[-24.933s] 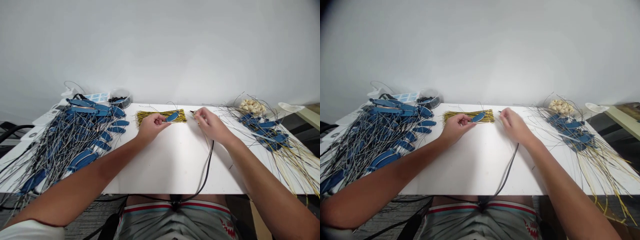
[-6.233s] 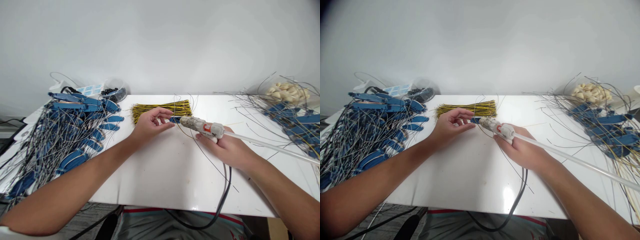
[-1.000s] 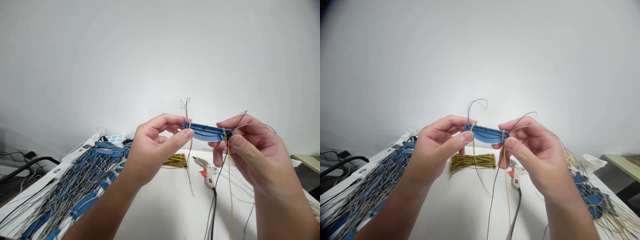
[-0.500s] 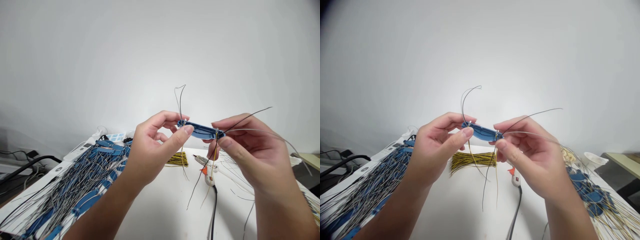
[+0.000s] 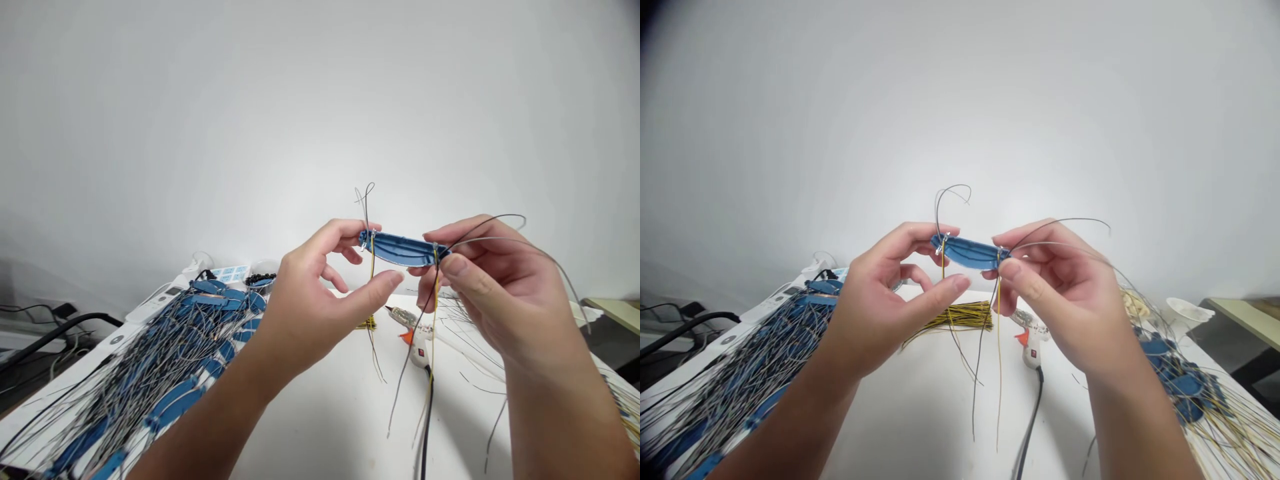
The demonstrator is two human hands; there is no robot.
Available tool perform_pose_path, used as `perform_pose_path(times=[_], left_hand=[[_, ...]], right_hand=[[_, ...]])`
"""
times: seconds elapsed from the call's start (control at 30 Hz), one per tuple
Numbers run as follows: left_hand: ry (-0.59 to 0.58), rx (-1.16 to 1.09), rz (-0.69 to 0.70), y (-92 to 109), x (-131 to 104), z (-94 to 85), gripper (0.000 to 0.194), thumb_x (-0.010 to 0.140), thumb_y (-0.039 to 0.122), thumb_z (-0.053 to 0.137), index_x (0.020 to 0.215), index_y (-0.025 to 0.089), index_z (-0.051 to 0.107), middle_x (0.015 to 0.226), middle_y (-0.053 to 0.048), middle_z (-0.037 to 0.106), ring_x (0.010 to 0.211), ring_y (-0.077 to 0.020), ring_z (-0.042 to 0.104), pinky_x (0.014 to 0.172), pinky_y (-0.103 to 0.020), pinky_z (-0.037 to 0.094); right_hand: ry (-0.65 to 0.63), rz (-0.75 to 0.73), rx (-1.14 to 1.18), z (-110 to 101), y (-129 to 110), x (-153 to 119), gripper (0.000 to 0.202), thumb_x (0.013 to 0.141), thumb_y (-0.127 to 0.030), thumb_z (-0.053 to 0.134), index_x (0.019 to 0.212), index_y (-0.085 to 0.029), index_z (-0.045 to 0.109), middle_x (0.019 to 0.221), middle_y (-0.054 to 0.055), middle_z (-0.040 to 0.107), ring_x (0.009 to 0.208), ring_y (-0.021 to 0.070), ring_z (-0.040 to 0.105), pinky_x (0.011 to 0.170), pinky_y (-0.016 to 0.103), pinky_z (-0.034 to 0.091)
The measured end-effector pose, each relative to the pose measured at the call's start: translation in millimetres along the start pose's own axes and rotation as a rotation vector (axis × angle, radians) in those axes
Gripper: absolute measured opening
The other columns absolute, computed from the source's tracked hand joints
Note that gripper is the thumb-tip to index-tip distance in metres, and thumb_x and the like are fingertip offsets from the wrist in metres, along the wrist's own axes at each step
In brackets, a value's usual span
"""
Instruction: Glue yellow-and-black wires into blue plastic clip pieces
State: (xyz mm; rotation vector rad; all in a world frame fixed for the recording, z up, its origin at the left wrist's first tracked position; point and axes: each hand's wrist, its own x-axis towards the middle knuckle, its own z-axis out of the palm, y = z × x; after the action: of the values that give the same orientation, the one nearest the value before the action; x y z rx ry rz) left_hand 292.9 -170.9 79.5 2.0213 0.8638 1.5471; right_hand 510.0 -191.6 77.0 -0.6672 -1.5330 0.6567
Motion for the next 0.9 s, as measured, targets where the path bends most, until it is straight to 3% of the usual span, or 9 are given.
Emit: perform_pose_path(times=[0.27,0.53,0.9], left_hand=[[0.035,-0.021,0.033,-3,-1,2.8,0.037,0.090,0.039,0.084,0.124,0.027,0.075,0.124,-0.008,0.074,0.104,-0.0212,0.068,0.060,-0.024,0.055],[0.089,-0.099,0.004,0,-4,1.7,0.054,0.083,0.044,0.089,0.131,0.027,0.069,0.117,-0.008,0.074,0.106,-0.0221,0.070,0.060,-0.023,0.052],[0.008,-0.343,-0.116,-8,4,-11.9,0.032,0.098,0.038,0.068,0.125,0.023,0.071,0.101,-0.008,0.079,0.096,-0.0213,0.071,0.059,-0.025,0.053]], right_hand=[[-0.060,-0.009,0.077,-5,6,3,0.016,0.102,-0.031,0.076,0.116,-0.026,0.076,0.079,0.000,0.071,0.057,0.0182,0.072,0.054,0.034,0.060],[-0.034,0.034,0.118,-4,6,5,0.015,0.102,-0.035,0.075,0.113,-0.024,0.075,0.085,0.002,0.073,0.053,0.0167,0.069,0.049,0.033,0.058],[0.013,0.034,0.114,-5,7,6,0.016,0.102,-0.036,0.076,0.112,-0.024,0.075,0.083,0.002,0.074,0.051,0.0152,0.067,0.047,0.030,0.059]])
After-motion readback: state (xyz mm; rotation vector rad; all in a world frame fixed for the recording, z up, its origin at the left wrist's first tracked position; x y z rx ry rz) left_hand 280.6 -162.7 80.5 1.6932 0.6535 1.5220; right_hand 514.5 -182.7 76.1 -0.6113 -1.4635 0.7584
